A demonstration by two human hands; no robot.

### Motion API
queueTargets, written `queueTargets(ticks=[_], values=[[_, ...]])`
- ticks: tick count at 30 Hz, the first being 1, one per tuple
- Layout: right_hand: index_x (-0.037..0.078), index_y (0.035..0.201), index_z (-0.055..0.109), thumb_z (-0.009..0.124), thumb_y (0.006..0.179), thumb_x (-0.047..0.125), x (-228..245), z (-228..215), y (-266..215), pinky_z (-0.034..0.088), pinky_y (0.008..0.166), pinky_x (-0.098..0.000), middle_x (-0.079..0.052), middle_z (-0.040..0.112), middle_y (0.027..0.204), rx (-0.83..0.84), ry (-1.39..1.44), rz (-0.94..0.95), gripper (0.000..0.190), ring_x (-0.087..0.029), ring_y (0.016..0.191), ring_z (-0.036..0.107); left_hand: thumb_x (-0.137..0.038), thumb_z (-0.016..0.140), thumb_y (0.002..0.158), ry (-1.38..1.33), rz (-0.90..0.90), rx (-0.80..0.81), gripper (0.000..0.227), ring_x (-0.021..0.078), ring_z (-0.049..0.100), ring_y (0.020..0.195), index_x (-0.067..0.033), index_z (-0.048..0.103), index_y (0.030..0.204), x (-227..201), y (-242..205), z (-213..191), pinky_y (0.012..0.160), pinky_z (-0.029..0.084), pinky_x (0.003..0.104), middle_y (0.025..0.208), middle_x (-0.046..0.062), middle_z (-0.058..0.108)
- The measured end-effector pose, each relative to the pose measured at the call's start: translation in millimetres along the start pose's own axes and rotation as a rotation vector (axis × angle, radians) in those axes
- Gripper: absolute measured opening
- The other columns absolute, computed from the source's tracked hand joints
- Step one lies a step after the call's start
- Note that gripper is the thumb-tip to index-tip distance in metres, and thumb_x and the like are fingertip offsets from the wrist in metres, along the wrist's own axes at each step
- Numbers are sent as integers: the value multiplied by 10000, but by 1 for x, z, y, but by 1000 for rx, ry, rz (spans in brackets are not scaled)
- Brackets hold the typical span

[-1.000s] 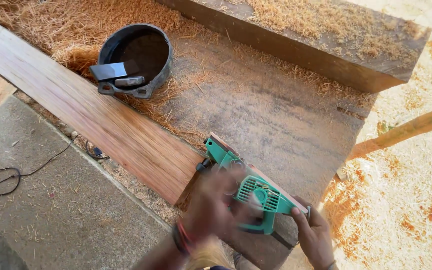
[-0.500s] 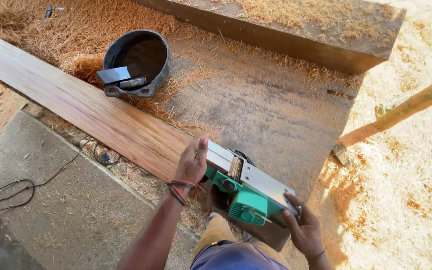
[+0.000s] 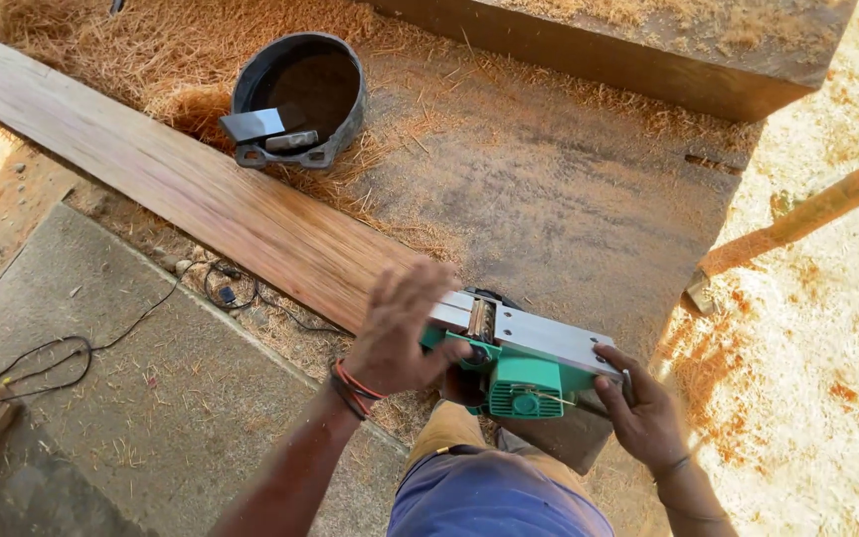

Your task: Adjusting and maintaining an electric power planer using a socket wrench and a hex key on a woodworking bench.

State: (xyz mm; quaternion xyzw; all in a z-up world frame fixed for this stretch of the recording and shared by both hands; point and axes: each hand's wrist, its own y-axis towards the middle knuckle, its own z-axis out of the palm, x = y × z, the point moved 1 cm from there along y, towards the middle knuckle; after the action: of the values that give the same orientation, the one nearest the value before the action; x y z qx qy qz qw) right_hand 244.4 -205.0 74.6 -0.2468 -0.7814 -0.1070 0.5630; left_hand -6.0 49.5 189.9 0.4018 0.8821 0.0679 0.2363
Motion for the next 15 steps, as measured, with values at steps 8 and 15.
queueTargets(ticks=[8,15], values=[[88,1379,630,667,955,241,1,8,-11,542,884,-281,-88,752,1138,-64,84,114,452,-110,1022,665,-497,645,886,7,499,688,713,302,399,1457,-130,495,1479,-6,15,17,1195,101,668,1495,70,539],[100,1378,636,700,924,263,37,5,-12,542,872,-252,-51,758,1146,-141,-13,186,487,-84,995,666,-510,632,919,-15,559,638,675,327,480,1379,-82,537,1433,-5,13,16,1203,185,644,1459,94,575]])
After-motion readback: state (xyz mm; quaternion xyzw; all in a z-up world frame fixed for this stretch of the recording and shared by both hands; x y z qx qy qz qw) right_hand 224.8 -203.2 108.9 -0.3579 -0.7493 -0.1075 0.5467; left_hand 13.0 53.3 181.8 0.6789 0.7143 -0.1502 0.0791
